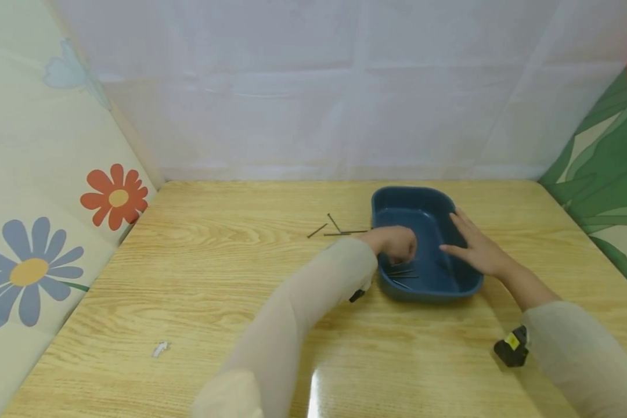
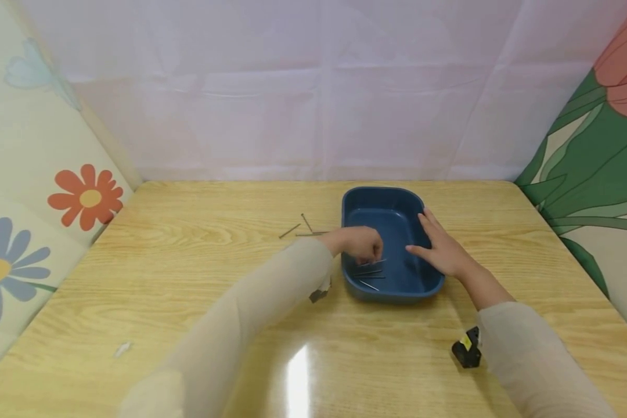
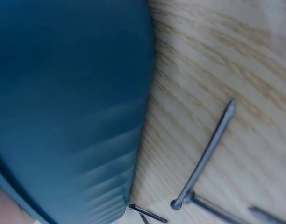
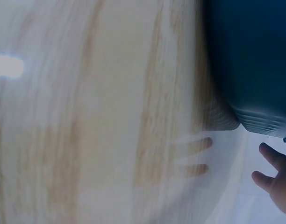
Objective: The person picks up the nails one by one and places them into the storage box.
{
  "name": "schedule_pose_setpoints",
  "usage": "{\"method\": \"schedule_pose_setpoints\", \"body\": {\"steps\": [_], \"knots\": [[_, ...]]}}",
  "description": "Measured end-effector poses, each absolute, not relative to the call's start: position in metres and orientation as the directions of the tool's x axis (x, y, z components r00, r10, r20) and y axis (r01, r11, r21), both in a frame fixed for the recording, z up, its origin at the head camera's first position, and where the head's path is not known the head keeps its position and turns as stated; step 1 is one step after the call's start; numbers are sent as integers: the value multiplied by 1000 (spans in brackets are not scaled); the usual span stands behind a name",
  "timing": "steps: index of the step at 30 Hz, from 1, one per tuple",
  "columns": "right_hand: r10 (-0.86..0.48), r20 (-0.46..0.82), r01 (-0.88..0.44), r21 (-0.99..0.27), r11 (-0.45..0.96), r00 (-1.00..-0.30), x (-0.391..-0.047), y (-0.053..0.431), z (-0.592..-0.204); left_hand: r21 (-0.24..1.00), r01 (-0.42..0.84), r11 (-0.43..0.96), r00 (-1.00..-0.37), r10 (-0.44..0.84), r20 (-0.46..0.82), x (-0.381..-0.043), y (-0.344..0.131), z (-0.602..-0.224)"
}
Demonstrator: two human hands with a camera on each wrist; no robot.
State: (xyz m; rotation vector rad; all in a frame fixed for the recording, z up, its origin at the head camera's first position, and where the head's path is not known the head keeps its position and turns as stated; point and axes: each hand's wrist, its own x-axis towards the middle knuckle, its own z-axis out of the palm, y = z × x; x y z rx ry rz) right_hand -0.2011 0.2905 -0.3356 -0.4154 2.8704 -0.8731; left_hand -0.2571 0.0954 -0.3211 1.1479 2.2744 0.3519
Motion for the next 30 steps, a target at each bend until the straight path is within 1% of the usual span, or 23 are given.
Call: {"method": "schedule_pose_setpoints", "body": {"steps": [5, 9, 16, 18, 22, 30], "knots": [[-292, -26, -229, -554, 800, -956, -201, 291, -336, 434, 645, 629, -483, 776, -405, -257, 101, -325], [-298, -29, -233, -556, 798, -954, -201, 291, -337, 366, 680, 636, -486, 764, -426, -256, 103, -327], [-300, -35, -230, -561, 795, -953, -201, 292, -337, 143, 797, 587, -483, 761, -433, -253, 107, -329], [-301, -34, -231, -560, 796, -953, -201, 292, -338, 101, 813, 574, -483, 760, -434, -253, 109, -330], [-295, -34, -227, -555, 800, -955, -201, 292, -338, 81, 808, 583, -496, 749, -439, -254, 110, -332], [-298, -31, -231, -557, 798, -954, -201, 292, -336, 89, 784, 614, -530, 737, -418, -253, 111, -333]]}}
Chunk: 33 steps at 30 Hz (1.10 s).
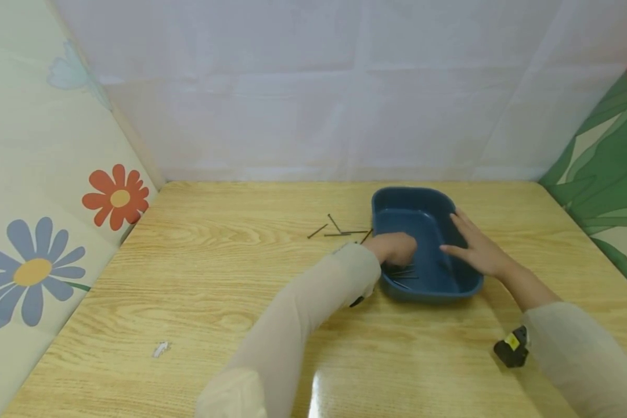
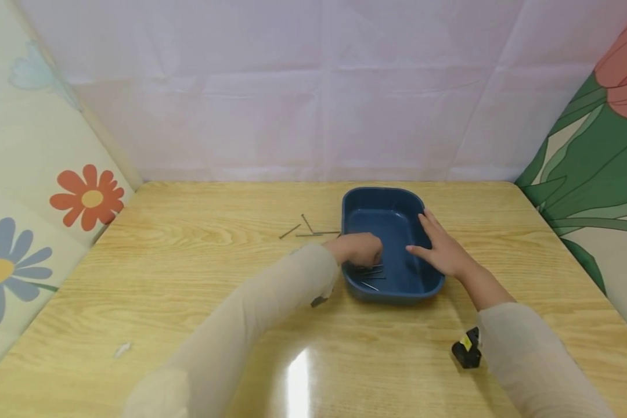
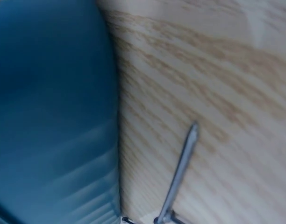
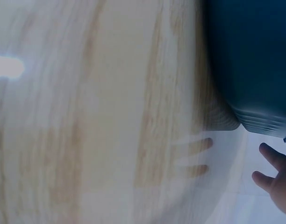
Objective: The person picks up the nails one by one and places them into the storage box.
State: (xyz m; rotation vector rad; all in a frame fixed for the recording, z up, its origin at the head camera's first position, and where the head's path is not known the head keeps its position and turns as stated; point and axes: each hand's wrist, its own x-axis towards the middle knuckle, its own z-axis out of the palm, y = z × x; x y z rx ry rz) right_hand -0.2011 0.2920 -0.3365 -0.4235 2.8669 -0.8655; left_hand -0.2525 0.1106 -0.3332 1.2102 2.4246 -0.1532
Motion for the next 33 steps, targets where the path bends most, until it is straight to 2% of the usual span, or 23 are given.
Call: {"method": "schedule_pose_setpoints", "body": {"steps": [8, 15, 21, 27, 33], "knots": [[-297, -31, -230, -560, 796, -954, -203, 292, -335, 93, 756, 647, -571, 723, -389, -252, 110, -332], [-294, -32, -229, -548, 805, -955, -200, 290, -333, 123, 773, 622, -547, 753, -365, -252, 108, -331], [-289, -40, -223, -538, 813, -956, -199, 289, -332, 296, 771, 564, -492, 822, -286, -254, 100, -331], [-283, -44, -218, -527, 822, -958, -200, 289, -333, 384, 761, 523, -481, 852, -209, -257, 98, -329], [-283, -45, -217, -532, 819, -958, -200, 289, -332, 521, 699, 490, -487, 859, -156, -258, 89, -324]]}}
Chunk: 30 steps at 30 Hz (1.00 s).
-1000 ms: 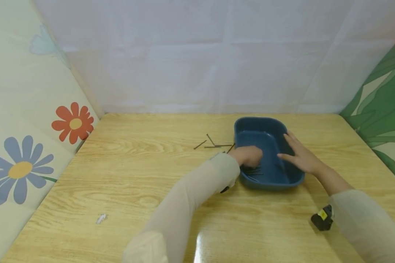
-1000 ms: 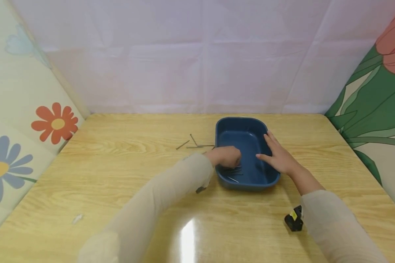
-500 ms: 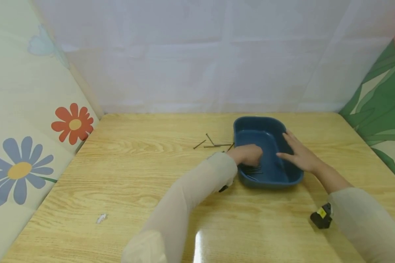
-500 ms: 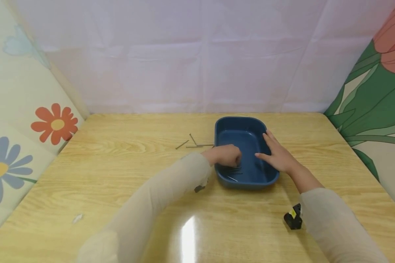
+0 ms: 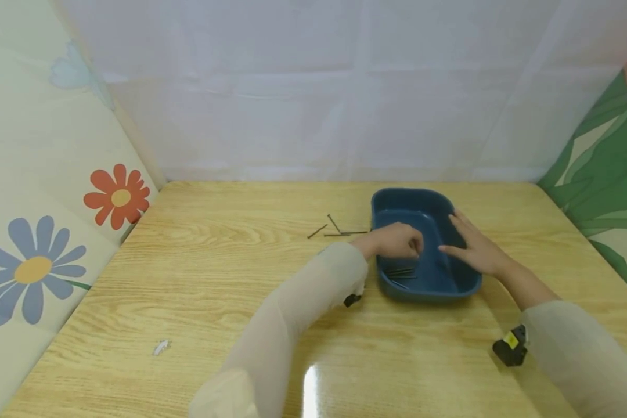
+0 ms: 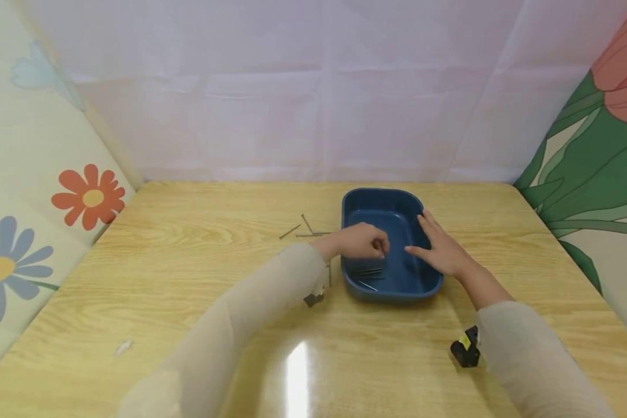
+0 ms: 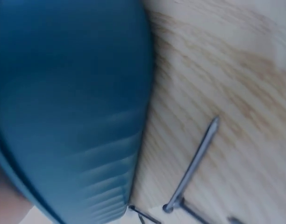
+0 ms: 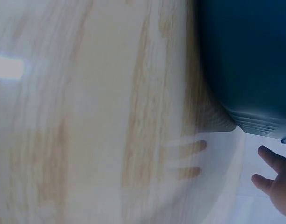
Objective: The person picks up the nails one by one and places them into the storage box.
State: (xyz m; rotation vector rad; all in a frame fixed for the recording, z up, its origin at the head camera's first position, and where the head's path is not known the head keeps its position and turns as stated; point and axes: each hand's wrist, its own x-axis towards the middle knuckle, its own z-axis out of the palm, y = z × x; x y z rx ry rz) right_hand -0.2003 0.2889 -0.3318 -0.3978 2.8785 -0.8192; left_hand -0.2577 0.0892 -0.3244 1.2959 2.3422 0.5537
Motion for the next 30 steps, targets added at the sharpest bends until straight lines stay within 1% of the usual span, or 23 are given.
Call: {"method": "schedule_pose_setpoints", "body": {"steps": [11, 21, 30], "knots": [[-286, -35, -221, -548, 807, -958, -200, 294, -334, 641, 624, 447, -515, 852, -93, -253, 68, -309], [-295, -26, -232, -553, 800, -955, -201, 291, -335, 688, 602, 406, -541, 841, -23, -253, 43, -311], [-295, -30, -227, -564, 794, -955, -200, 291, -336, 766, 525, 371, -582, 813, 5, -252, 22, -315]]}}
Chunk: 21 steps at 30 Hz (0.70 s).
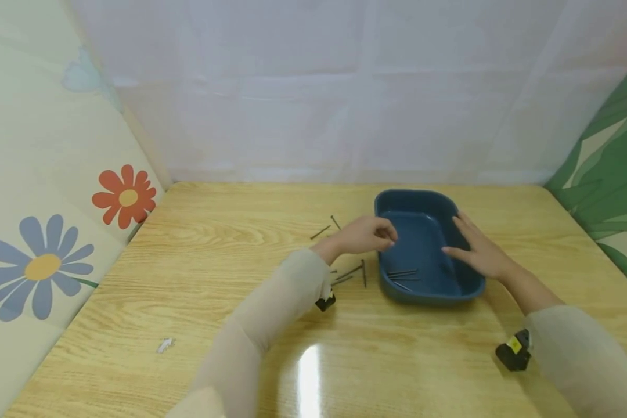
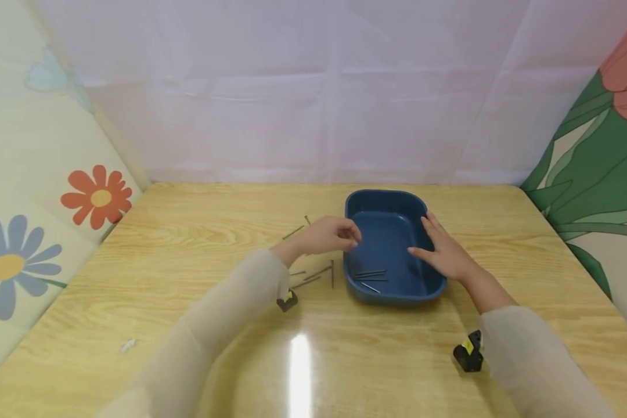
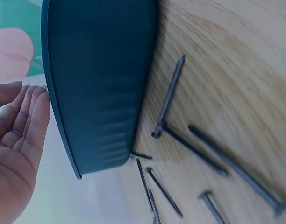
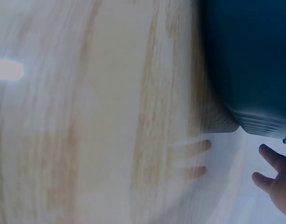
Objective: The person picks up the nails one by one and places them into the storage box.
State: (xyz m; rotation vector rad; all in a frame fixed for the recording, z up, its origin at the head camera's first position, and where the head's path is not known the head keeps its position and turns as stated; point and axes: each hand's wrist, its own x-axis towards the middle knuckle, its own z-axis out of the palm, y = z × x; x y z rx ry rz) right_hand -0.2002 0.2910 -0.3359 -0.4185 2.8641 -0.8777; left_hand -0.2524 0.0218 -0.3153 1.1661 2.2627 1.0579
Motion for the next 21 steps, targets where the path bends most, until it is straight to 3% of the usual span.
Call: {"method": "schedule_pose_setpoints", "body": {"steps": [21], "knots": [[-290, -39, -220, -558, 800, -956, -200, 289, -333, 878, 257, 403, -660, 737, -146, -269, -11, -331]]}}
